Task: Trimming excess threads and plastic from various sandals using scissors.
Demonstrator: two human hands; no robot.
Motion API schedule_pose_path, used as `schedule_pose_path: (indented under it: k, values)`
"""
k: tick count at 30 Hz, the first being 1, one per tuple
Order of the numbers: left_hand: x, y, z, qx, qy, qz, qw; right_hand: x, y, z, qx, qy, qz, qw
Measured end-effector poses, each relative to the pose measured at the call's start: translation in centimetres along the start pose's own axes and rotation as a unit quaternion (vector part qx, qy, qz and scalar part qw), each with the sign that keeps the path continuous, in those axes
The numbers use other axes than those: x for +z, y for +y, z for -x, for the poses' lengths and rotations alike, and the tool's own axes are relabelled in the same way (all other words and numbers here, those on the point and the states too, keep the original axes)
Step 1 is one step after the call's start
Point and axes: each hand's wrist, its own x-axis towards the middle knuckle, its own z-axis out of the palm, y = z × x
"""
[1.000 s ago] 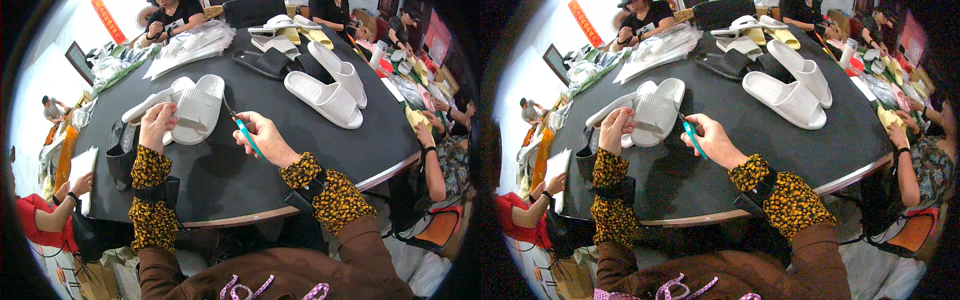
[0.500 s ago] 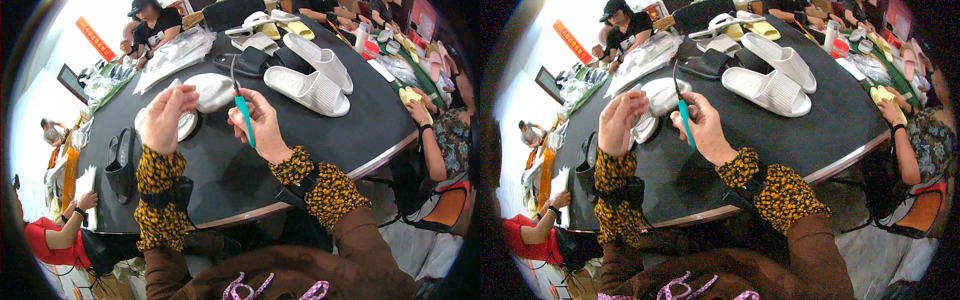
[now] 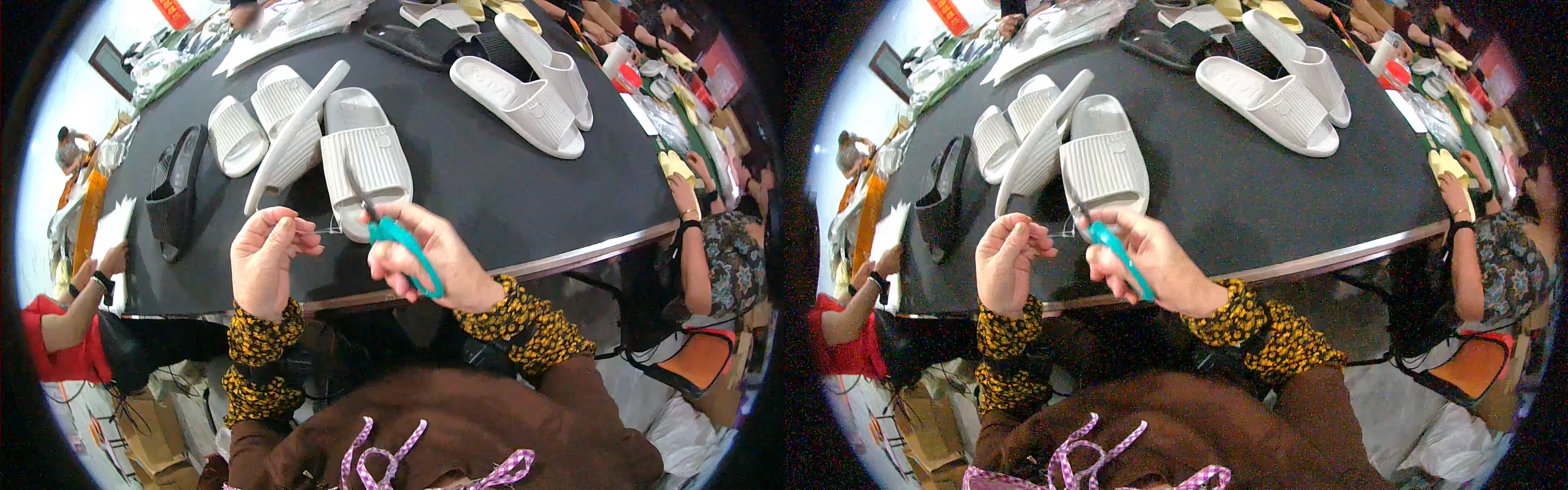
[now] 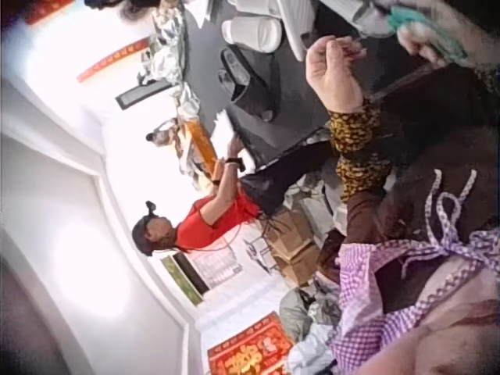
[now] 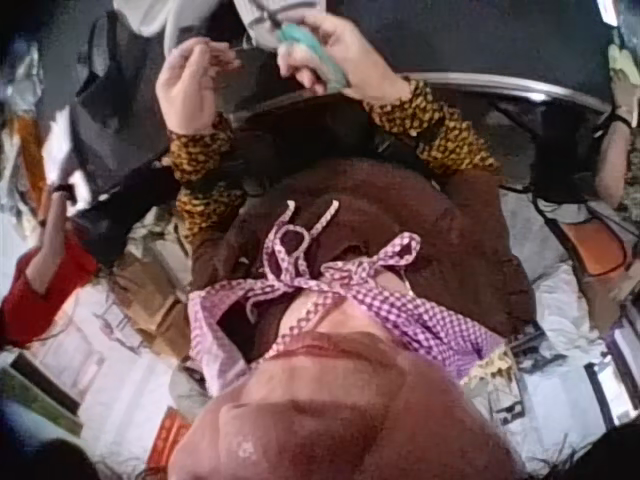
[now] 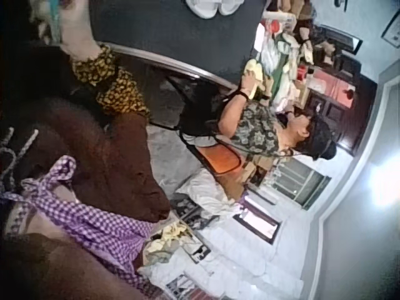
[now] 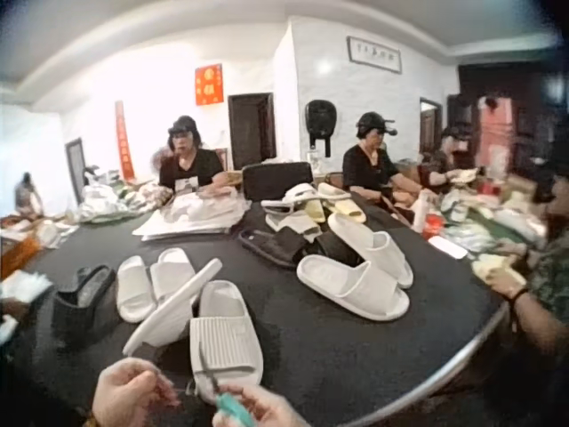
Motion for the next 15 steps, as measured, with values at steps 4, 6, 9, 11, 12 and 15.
schedule_pose_path:
  k: [4,6,9,11,12,15]
  values:
    - [-0.7,-0.4,1.0,0.006,0.034,0.032,0.999,0.5,2.7,1.1,0.088,-0.069,0.018,0.994]
    - [-1.1,-0.6,1.4,0.017,0.052,0.04,0.998,0.7,3.5,1.5,0.1,-0.072,0.028,0.992]
    - [-1.0,-1.1,1.8,0.029,0.071,0.038,0.996,0.8,3.4,1.9,0.146,-0.101,0.017,0.984]
    - [-1.4,-1.3,2.1,0.04,0.097,0.037,0.994,1.1,4.2,1.9,0.155,-0.111,0.016,0.982]
    - [-1.8,-1.7,2.1,0.053,0.085,0.028,0.995,1.1,4.6,2.0,0.16,-0.116,0.014,0.98]
    - [-1.9,-2.1,2.4,0.066,0.077,0.015,0.995,1.0,5.3,2.0,0.164,-0.116,0.019,0.979]
